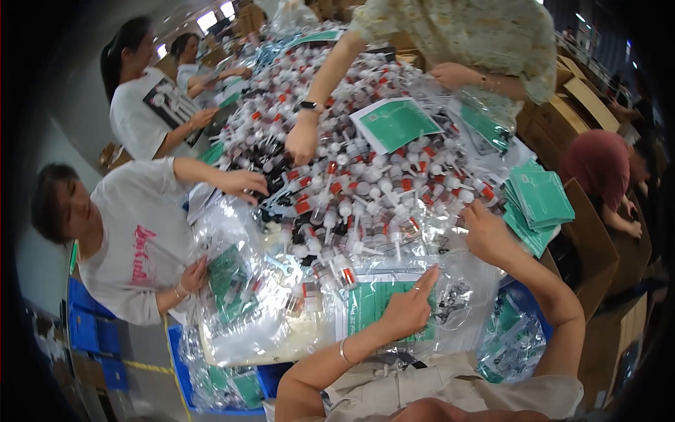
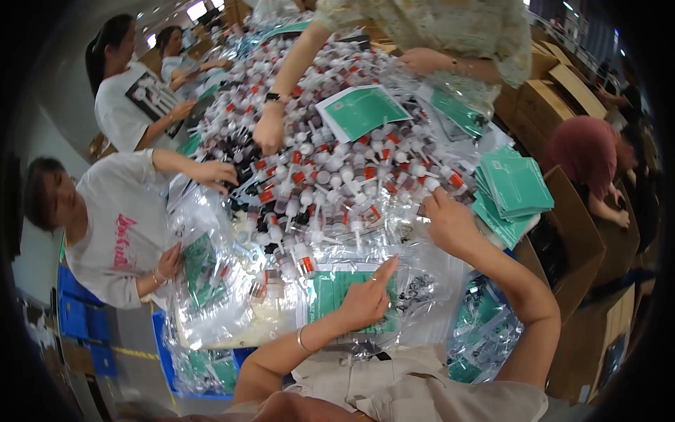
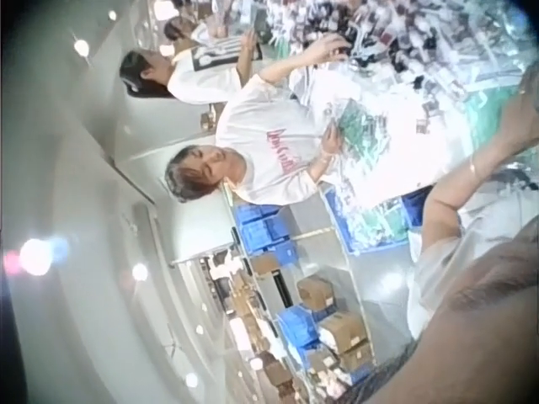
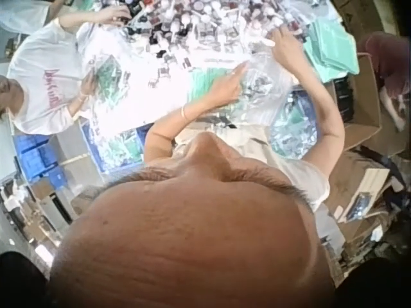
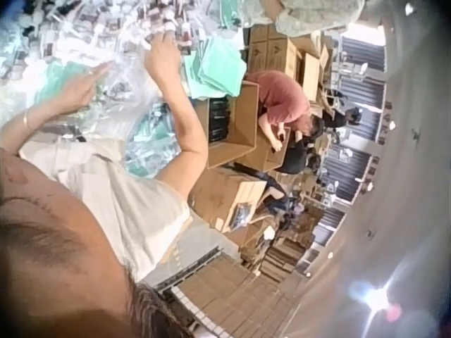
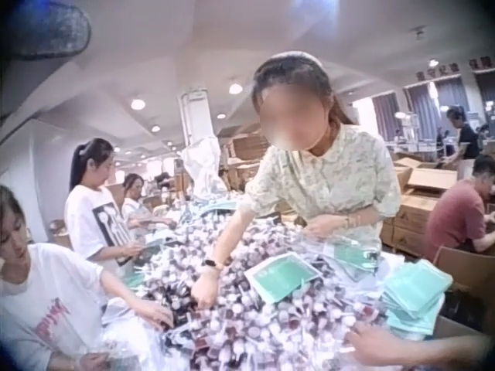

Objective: Packaging plastic nozzles and instruction booklets into clear plastic bags on an assembly table.

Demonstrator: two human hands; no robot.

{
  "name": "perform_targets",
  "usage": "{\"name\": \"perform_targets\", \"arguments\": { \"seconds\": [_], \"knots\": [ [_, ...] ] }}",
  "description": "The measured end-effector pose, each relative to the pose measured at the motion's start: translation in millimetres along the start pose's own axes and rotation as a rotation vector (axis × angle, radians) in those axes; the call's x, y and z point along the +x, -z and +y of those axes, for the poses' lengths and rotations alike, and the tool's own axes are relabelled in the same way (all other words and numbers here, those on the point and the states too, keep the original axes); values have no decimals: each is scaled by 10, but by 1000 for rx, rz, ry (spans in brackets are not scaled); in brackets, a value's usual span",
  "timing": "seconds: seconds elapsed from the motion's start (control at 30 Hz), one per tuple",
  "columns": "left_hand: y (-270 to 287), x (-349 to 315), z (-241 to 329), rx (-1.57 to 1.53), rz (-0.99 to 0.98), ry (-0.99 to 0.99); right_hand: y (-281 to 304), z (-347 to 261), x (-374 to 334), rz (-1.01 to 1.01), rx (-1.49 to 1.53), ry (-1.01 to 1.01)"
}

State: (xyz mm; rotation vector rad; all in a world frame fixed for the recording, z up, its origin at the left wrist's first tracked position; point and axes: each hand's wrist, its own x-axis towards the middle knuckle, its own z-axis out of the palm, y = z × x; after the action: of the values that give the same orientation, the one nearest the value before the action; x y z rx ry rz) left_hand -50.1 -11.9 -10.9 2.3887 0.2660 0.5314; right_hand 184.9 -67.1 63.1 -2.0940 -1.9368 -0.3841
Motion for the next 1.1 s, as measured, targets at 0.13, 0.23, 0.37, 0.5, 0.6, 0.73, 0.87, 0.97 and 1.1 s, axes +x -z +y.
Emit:
{"name": "perform_targets", "arguments": {
  "seconds": [0.13,0.23,0.37,0.5,0.6,0.73,0.87,0.97,1.1],
  "knots": [
    [-25,-30,-12,-1,-3,19,188,-487,367,-92,351,133],
    [-128,-97,-96,49,-43,17,-12,-1019,613,-184,383,610],
    [-160,-64,-66,87,-120,43,-504,-1506,875,-26,235,948],
    [-120,-21,17,92,-79,21,-573,-1549,1038,-129,203,1087],
    [-105,-35,6,-40,31,18,-110,-1541,975,-204,479,887],
    [-140,-104,-132,-152,84,-16,440,-1268,630,-461,1290,95],
    [205,-17,238,-381,226,131,513,-744,90,-636,1420,-212],
    [381,29,436,-623,186,262,516,-635,-137,-867,1427,-372],
    [344,42,631,-357,222,-22,534,-744,-153,-988,1173,-483]
  ]
}}
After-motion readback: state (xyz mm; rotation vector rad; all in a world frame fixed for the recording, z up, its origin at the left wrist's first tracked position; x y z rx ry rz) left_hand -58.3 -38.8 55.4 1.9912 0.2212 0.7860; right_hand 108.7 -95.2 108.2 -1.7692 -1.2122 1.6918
